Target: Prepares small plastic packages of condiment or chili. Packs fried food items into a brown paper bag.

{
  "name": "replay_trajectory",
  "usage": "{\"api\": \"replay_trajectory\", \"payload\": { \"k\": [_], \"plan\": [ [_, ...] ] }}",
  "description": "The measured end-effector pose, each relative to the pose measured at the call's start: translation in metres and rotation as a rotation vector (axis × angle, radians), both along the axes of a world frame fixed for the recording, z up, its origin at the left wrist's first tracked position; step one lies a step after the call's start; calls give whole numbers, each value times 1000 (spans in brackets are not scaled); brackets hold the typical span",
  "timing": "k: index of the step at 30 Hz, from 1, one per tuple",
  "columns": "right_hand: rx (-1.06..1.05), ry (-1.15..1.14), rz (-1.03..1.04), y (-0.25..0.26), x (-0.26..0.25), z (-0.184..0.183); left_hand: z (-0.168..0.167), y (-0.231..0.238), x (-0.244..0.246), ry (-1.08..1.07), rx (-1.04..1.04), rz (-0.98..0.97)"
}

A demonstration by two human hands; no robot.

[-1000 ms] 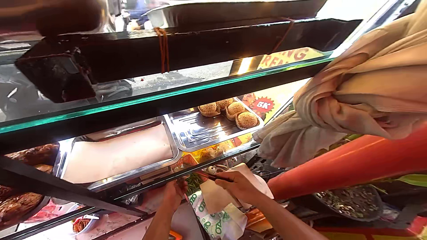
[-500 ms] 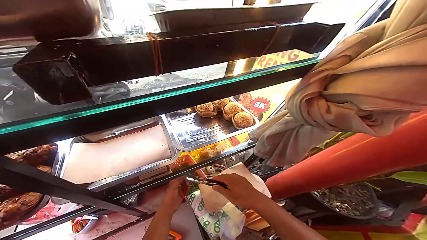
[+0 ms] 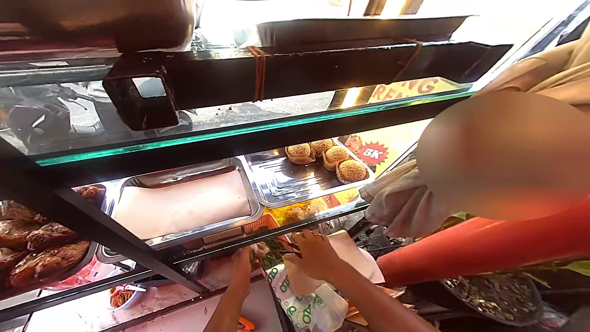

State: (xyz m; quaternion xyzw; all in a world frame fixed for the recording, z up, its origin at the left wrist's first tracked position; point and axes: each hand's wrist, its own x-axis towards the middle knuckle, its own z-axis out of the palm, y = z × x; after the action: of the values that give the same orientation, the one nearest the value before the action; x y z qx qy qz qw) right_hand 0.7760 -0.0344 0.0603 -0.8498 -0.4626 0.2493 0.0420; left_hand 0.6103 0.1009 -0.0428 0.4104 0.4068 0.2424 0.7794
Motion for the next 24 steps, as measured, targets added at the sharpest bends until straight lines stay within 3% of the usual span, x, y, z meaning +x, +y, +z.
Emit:
{"api": "replay_trajectory", "payload": {
  "k": [2, 5, 10, 16, 20, 24],
  "plan": [
    [177, 99, -1, 13, -20, 4, 5, -6, -1, -67, 100, -117],
    [278, 338, 23, 23, -38, 0, 17, -14, -11, -124, 58, -250],
    [393, 430, -8, 10, -49, -18, 29, -11, -44, -125, 128, -392],
    [855, 391, -160, -16, -74, -16, 24, -9, -80, -65, 443, -545],
    [701, 376, 3, -24, -103, 0, 40, -22, -96, -39, 627, -682],
    [717, 408, 77, -19, -121, 24, 53, -35, -98, -287, 670, -713]
  ]
}}
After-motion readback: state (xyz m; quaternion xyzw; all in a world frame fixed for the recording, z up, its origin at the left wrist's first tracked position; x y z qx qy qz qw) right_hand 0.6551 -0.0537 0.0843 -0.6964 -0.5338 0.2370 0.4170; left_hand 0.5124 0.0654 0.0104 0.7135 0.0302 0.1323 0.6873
